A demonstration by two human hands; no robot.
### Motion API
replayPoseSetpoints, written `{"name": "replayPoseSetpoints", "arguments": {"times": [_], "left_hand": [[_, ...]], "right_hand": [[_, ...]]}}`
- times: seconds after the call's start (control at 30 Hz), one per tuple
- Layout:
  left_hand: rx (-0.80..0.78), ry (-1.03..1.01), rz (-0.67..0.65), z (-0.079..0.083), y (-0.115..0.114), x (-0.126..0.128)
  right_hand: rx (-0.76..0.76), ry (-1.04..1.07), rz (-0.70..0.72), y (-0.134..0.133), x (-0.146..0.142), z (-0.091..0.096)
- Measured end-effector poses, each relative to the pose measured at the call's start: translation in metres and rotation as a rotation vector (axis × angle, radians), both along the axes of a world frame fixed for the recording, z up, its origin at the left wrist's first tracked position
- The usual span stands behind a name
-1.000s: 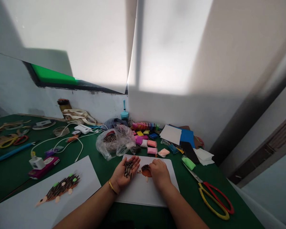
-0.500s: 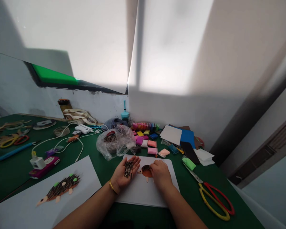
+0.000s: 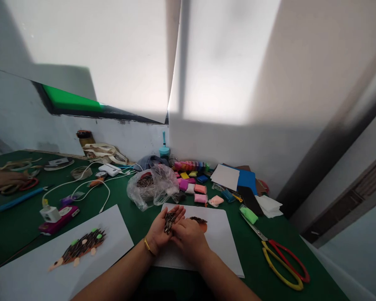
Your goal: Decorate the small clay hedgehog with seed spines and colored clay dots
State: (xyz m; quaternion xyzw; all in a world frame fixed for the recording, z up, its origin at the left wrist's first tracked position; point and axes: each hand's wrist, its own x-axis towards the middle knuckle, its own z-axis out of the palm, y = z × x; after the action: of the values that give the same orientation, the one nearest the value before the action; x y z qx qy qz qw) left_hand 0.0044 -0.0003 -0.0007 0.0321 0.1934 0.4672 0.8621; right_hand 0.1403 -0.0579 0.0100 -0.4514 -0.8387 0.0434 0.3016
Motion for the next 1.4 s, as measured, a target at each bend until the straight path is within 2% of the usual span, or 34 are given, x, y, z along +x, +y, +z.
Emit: {"name": "replayPoseSetpoints", "arguments": {"times": [0.1,0.2,0.33,0.4,0.5,0.6,0.77,1.0,1.4], "left_hand": [[0.006,-0.002,-0.006,-0.002,0.001,-0.001],[0.022,-0.024,-0.028,-0.002,0.001,-0.003],[0.021,-0.015,-0.024,-0.001,0.001,-0.003],[0.013,0.000,-0.010,0.000,0.001,-0.003],[-0.004,0.017,0.011,0.001,0.001,-0.002],[-0.022,0.025,0.021,0.003,0.001,-0.002],[-0.031,0.031,0.027,0.005,0.000,-0.002],[-0.004,0.031,0.007,0.002,0.001,-0.003],[-0.029,0.020,0.016,0.003,0.000,-0.002]], "right_hand": [[0.019,-0.008,0.026,0.004,-0.003,-0.009],[0.007,0.053,0.009,0.006,0.008,-0.006],[-0.059,0.232,-0.167,0.009,0.038,0.008],[-0.080,0.321,-0.281,0.012,0.054,0.009],[-0.139,0.365,-0.379,0.015,0.076,0.000],[-0.197,0.304,-0.375,0.015,0.086,-0.011],[-0.227,0.165,-0.397,0.010,0.084,-0.016],[-0.102,-0.032,-0.363,0.009,0.076,-0.008],[-0.204,0.147,-0.373,0.008,0.079,-0.012]]}}
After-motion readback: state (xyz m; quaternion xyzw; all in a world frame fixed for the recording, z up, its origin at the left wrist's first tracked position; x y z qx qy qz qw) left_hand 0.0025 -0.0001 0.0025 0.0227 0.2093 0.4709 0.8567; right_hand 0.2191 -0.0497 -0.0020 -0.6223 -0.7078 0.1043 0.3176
